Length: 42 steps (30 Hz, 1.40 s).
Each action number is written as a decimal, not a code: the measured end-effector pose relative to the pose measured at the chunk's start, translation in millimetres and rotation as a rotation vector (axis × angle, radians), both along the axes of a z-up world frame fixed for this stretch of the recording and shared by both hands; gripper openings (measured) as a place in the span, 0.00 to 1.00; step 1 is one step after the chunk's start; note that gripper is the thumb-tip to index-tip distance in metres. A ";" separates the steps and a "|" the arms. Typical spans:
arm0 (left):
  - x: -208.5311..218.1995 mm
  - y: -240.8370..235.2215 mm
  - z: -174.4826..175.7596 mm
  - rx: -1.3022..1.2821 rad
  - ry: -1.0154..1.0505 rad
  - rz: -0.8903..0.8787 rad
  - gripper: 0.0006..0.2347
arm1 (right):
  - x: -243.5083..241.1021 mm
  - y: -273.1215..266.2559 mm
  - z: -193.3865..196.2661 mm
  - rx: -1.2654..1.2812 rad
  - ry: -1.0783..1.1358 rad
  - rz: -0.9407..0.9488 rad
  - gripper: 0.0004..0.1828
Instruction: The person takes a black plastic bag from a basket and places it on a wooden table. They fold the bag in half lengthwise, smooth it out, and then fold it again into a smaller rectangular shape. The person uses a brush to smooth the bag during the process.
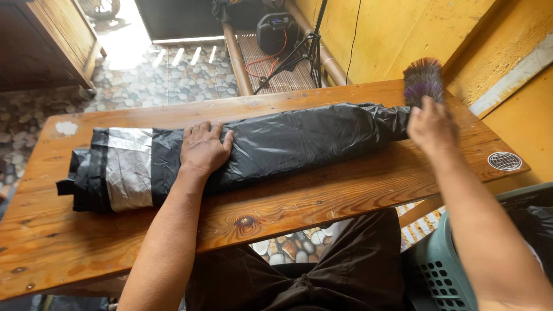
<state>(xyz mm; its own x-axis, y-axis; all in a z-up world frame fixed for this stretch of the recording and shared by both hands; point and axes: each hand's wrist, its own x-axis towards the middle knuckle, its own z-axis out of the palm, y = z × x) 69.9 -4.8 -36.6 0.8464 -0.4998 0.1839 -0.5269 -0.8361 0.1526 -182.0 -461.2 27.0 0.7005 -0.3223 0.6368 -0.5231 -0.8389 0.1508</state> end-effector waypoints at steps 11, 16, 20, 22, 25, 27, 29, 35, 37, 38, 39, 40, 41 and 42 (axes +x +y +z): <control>-0.5 7.8 5.1 -0.027 0.102 -0.003 0.29 | -60.7 -10.0 -14.9 0.771 0.322 -0.479 0.34; 0.1 8.7 7.6 -0.041 0.139 0.007 0.29 | -36.0 47.2 14.8 0.780 -0.025 -0.279 0.26; 2.7 6.5 0.1 -0.052 0.089 0.003 0.27 | -44.6 181.1 32.2 0.535 0.292 -0.140 0.37; 0.4 5.9 4.6 -0.039 0.106 0.001 0.27 | -72.4 243.6 24.0 0.631 0.313 0.124 0.37; 6.6 5.8 -5.1 -0.035 0.091 -0.012 0.26 | -97.4 271.8 -10.3 0.444 0.450 0.424 0.40; 7.8 5.6 -10.5 -0.043 0.060 -0.026 0.25 | -99.3 254.2 -15.7 0.169 0.579 0.443 0.41; 4.2 6.0 -6.7 -0.047 0.039 -0.002 0.26 | -89.4 222.3 6.4 0.667 0.720 -0.200 0.34; -4.1 8.3 5.8 -0.017 0.118 0.004 0.27 | -106.5 166.1 36.8 0.540 0.489 -0.274 0.36; -0.1 5.8 2.1 -0.015 0.093 0.007 0.27 | -119.8 189.4 19.4 0.000 0.456 0.040 0.28; 1.4 4.5 -0.6 -0.008 0.072 0.009 0.27 | -127.0 201.1 9.3 -0.537 0.365 0.344 0.24; 0.8 4.7 -0.6 -0.001 0.070 0.006 0.27 | -127.9 213.4 6.4 -0.530 0.363 0.342 0.24; -0.2 4.5 -0.5 -0.006 0.060 0.003 0.27 | -129.1 225.2 3.8 -0.293 0.418 0.346 0.29; -1.0 3.9 0.3 -0.009 0.048 -0.004 0.26 | -131.2 238.4 0.6 -0.053 0.465 0.343 0.38; -1.9 5.5 -2.0 0.001 0.044 -0.011 0.26 | -125.9 231.9 2.5 -0.042 0.460 0.337 0.38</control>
